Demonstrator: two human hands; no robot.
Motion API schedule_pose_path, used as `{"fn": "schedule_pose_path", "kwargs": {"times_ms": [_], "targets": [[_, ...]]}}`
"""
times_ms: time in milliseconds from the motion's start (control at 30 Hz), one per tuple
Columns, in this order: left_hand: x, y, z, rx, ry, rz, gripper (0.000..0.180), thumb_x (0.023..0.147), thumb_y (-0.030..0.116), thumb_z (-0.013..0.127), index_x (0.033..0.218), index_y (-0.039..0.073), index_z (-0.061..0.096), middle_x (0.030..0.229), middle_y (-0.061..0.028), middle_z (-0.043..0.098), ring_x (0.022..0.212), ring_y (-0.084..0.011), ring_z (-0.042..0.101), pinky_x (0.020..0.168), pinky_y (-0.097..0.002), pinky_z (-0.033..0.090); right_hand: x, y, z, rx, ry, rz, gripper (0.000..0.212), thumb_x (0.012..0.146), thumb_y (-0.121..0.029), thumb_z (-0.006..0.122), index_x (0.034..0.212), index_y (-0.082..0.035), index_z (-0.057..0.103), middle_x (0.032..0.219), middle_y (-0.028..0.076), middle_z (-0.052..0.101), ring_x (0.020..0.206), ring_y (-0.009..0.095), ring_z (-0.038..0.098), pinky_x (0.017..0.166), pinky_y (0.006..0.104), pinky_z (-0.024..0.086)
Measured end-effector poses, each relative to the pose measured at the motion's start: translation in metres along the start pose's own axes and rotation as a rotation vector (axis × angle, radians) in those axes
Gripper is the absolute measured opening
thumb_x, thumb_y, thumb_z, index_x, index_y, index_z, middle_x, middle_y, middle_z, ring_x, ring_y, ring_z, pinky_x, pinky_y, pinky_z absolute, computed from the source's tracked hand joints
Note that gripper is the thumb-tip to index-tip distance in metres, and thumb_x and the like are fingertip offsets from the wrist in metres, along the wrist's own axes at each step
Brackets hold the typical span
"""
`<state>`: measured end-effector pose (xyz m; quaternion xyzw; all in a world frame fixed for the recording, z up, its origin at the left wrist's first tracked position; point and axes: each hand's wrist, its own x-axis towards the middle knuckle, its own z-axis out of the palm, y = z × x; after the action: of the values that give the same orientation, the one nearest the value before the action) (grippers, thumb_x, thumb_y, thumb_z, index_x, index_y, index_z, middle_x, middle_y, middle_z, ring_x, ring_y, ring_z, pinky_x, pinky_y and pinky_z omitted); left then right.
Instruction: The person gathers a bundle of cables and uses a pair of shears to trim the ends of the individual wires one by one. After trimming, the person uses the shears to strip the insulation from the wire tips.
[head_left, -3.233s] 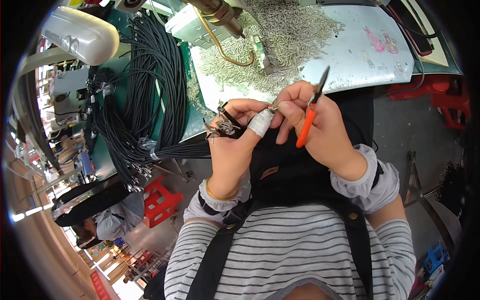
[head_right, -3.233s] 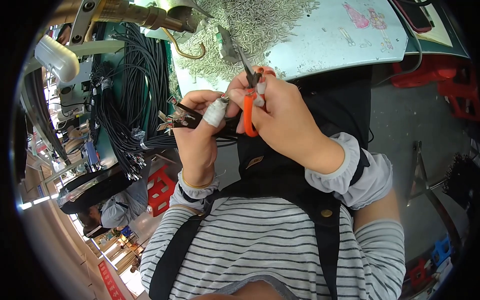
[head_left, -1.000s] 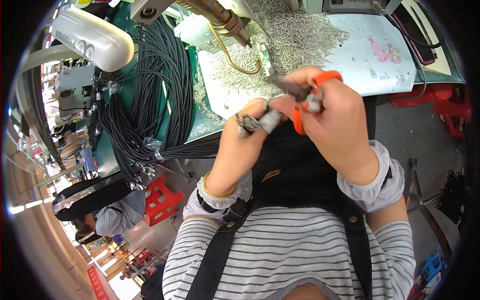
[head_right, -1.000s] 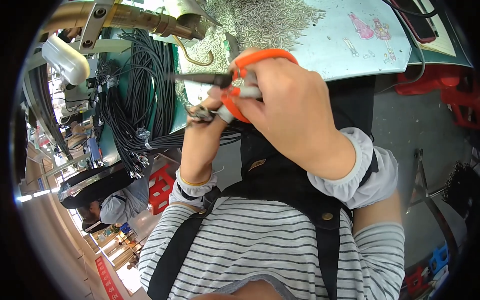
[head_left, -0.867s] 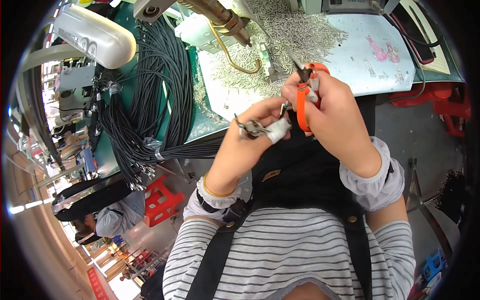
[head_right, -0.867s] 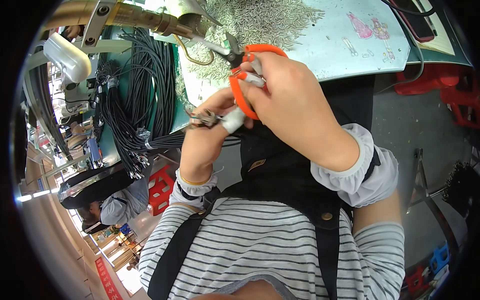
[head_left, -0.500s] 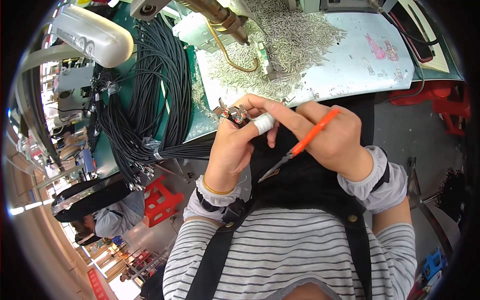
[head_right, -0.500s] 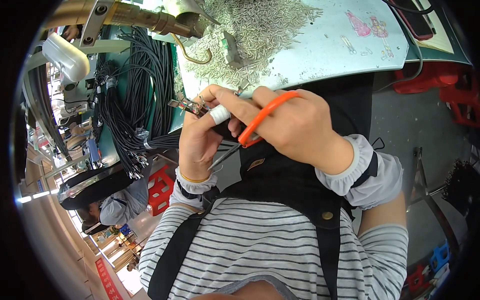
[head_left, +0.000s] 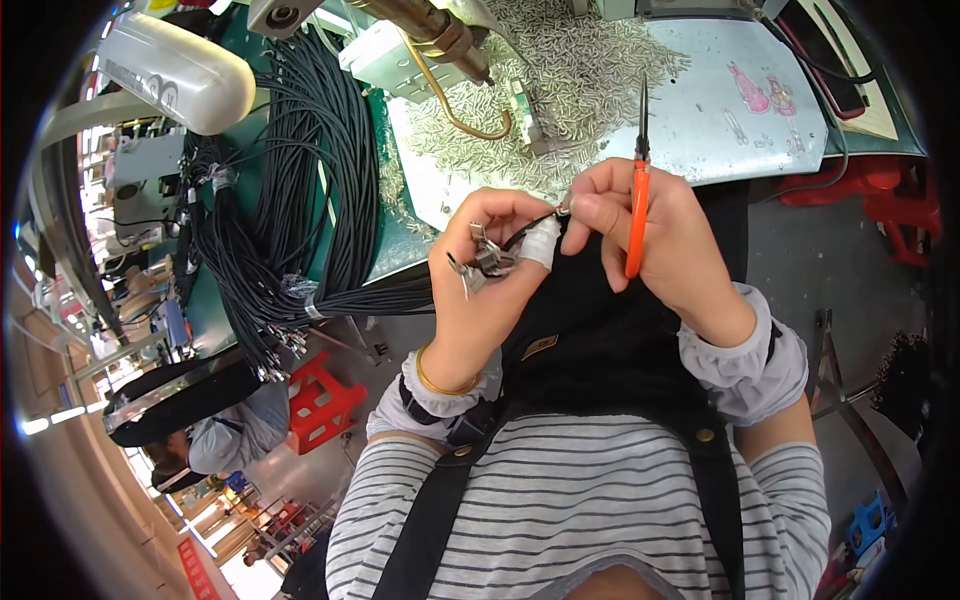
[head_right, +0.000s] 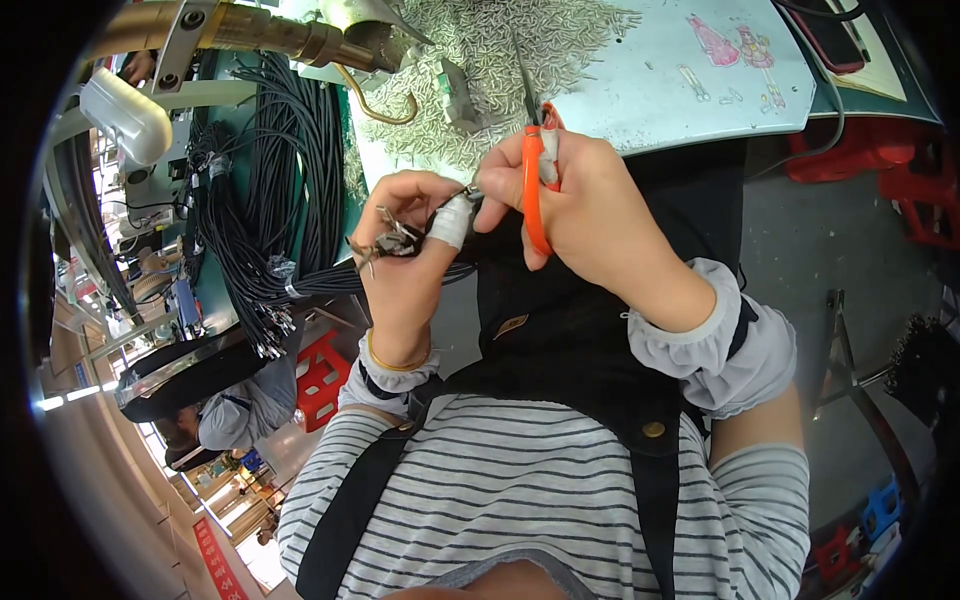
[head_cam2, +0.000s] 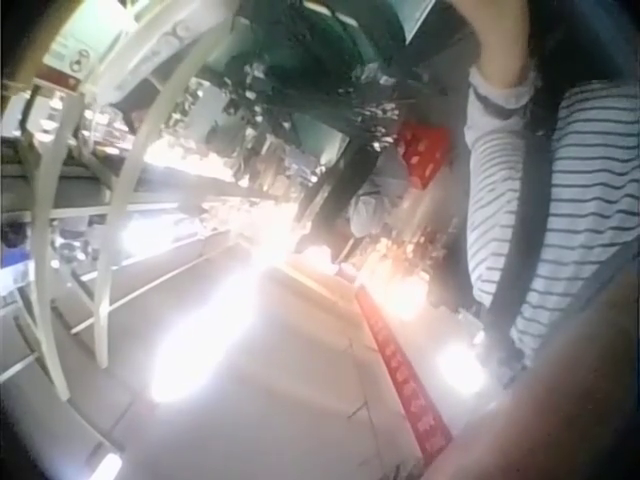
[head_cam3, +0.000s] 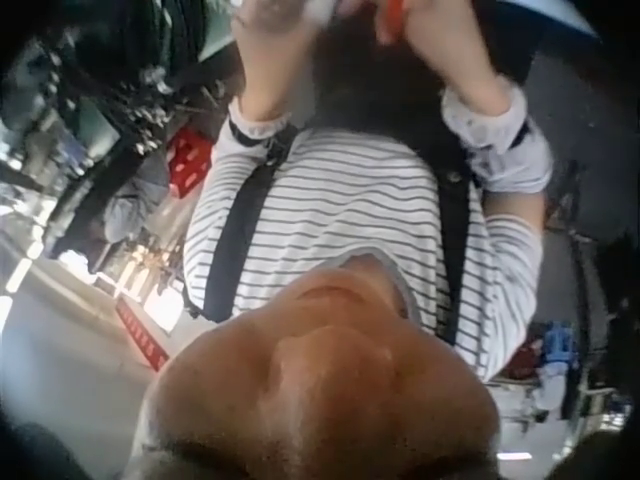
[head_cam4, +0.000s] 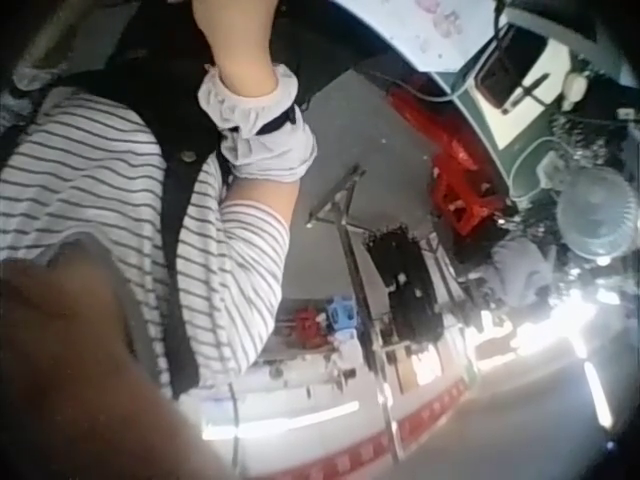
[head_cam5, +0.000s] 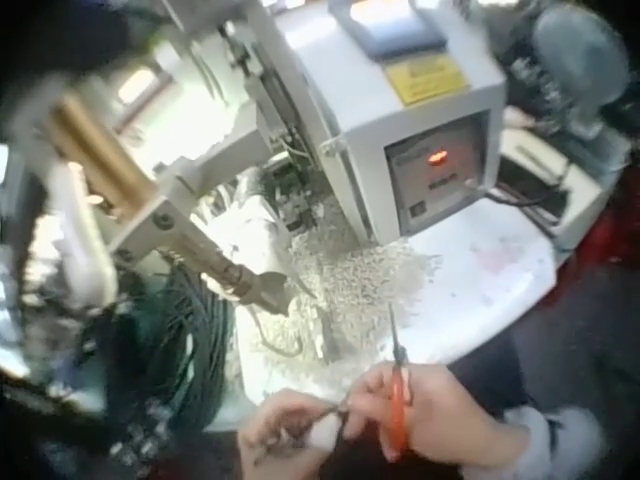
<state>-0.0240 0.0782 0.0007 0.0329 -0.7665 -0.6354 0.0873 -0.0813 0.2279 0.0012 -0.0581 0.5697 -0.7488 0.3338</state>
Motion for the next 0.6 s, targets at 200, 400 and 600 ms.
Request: {"fn": "schedule_pose_path", "kwargs": {"times_ms": [200, 400, 600], "targets": [[-0.001, 0.000, -0.001, 0.101, -0.049, 0.068, 0.026, 0.066, -0.012, 0.059, 0.089, -0.002, 0.055, 0.079, -0.0040, 0.052, 0.071, -0.0086, 0.052, 0.065, -0.0189, 0.042, 0.003, 0.030, 0.016, -0.295, 0.246, -0.480, 0.012, 0.087, -0.012, 0.051, 0.084, 0.000, 0.051, 0.064, 0.005, 0.056, 0.047, 0.007, 0.048, 0.040, 0.0180, 0.036], [0.000, -0.007, 0.003, 0.044, 0.028, 0.123, 0.026, 0.065, -0.013, 0.059, 0.088, -0.001, 0.055, 0.078, -0.0049, 0.052, 0.070, -0.0104, 0.052, 0.065, -0.0199, 0.042, 0.003, 0.024, 0.015, 0.109, 0.103, -0.238, 0.012, 0.088, -0.013, 0.048, 0.084, -0.001, 0.048, 0.063, 0.003, 0.052, 0.050, 0.008, 0.049, 0.042, 0.0183, 0.037], [-0.001, -0.004, 0.000, 0.154, -0.012, 0.189, 0.022, 0.069, -0.011, 0.059, 0.089, -0.002, 0.055, 0.081, -0.0042, 0.054, 0.072, -0.0104, 0.053, 0.068, -0.0207, 0.043, 0.003, 0.029, 0.016, -0.085, 0.156, -0.387, 0.012, 0.089, -0.013, 0.047, 0.086, -0.001, 0.046, 0.066, 0.004, 0.051, 0.049, 0.009, 0.049, 0.043, 0.0182, 0.039]]}}
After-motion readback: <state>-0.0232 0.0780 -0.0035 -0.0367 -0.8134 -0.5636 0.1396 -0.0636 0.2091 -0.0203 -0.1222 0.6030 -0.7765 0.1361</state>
